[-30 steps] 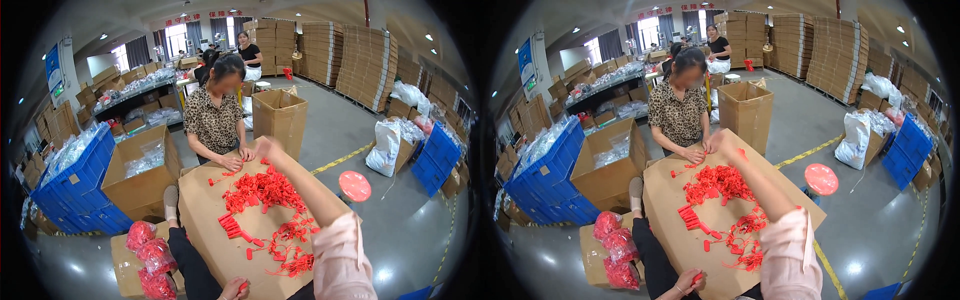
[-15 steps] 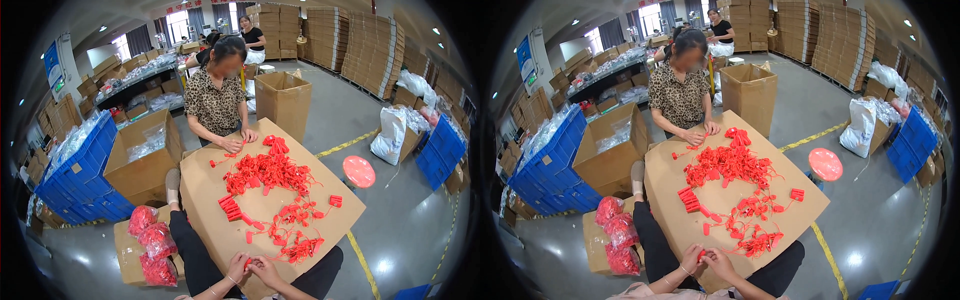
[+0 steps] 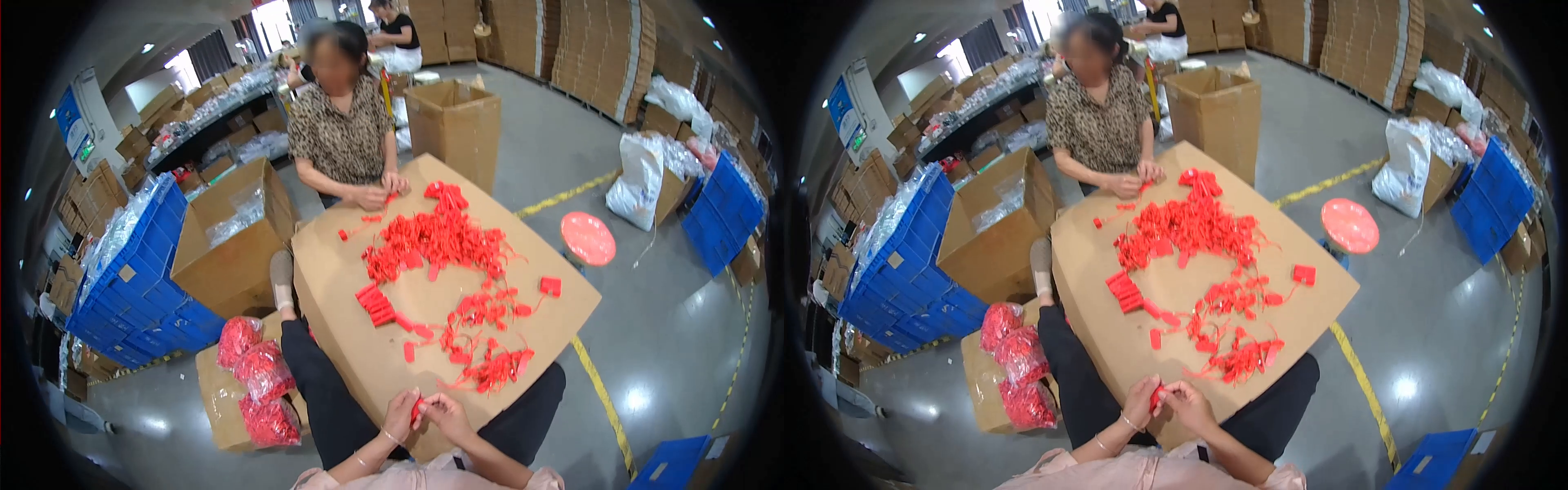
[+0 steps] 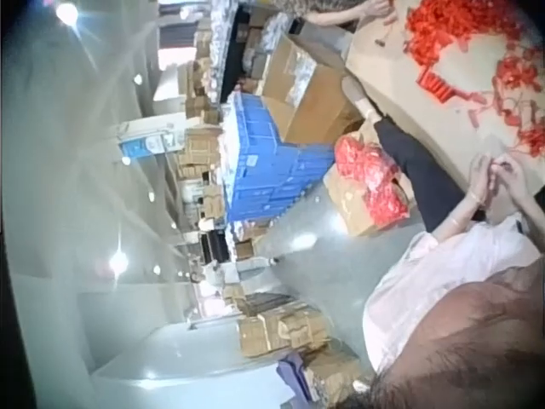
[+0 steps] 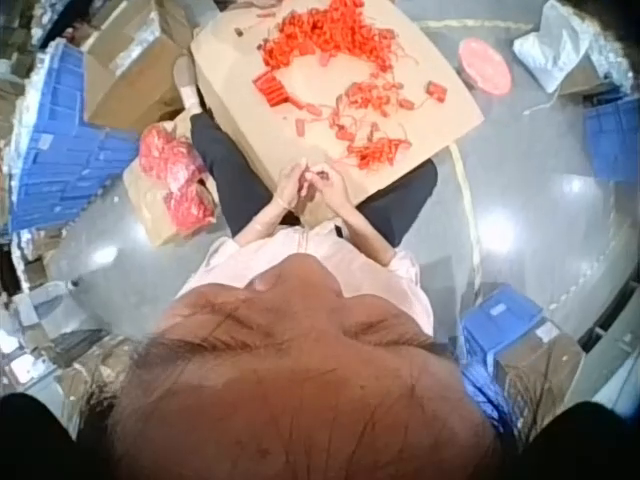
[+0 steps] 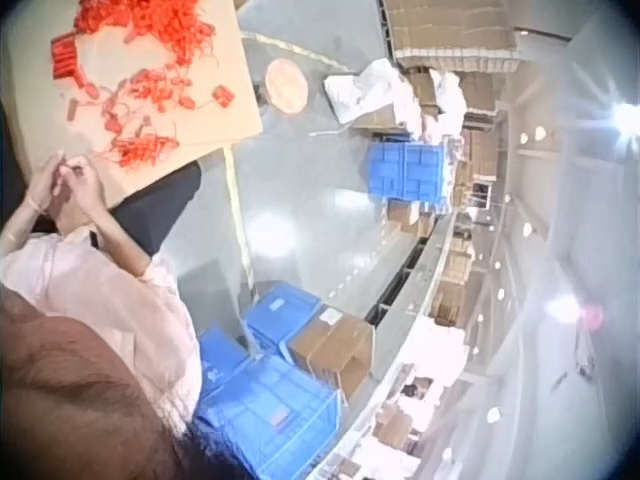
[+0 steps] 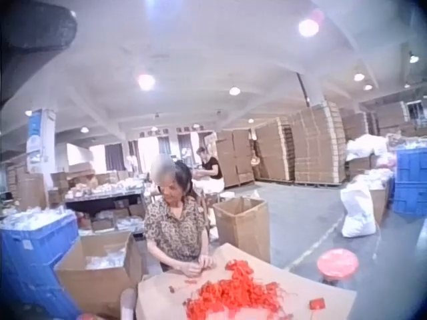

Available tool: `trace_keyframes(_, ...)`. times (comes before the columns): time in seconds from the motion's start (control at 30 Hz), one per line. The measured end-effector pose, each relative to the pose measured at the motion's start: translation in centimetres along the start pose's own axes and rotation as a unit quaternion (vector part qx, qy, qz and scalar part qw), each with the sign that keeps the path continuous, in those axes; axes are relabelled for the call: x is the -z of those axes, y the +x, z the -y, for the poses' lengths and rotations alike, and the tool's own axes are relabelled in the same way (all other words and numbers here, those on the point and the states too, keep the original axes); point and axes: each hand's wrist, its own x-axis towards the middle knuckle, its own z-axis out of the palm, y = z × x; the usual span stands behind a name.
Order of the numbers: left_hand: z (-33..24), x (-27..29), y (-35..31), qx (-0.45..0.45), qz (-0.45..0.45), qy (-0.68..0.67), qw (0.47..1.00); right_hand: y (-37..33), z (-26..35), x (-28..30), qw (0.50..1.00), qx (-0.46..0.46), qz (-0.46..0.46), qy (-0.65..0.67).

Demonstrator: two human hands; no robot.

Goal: Tying red plastic tags with strings at a workspace in a warehouse.

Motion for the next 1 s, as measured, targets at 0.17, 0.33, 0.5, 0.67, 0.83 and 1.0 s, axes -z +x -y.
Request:
trace_keyframes(0.17, -1.0, 0.1, -0.1, -0.005, 0.0, 0.022, 1.0, -0.1, 1.1, 0.0, 0.999, 0.013, -0.035, 0.035)
trace_keyframes(0.33, -1.3, 3.8, 0.7, -0.029, -0.046, -0.049, 0.997, 0.8, 3.3, 3.2, 0.982, 0.044, -0.174, 0.053)
trace_keyframes(0.5, -2.4, 1.5, -0.2, 0.006, -0.012, 0.023, 1.0, 1.4, 1.0, 1.7, 0.992, -0.004, -0.118, 0.054)
trace_keyframes(0.67, -2.3, 3.3, 0.3, 0.021, -0.064, 0.055, 0.996, 3.0, 0.4, 1.2, 0.996, -0.048, -0.069, 0.008)
trace_keyframes(0.83, -3.1, 6.7, 0.2, 0.015, -0.099, 0.038, 0.994, 7.6, 4.5, 1.6, 0.738, 0.257, -0.072, -0.619)
trace_keyframes(1.0, -2.6, 6.4, 0.0, 0.008, -0.079, 0.013, 0.997, 13.2, 3.6, 2.3, 0.591, 0.264, -0.078, -0.758)
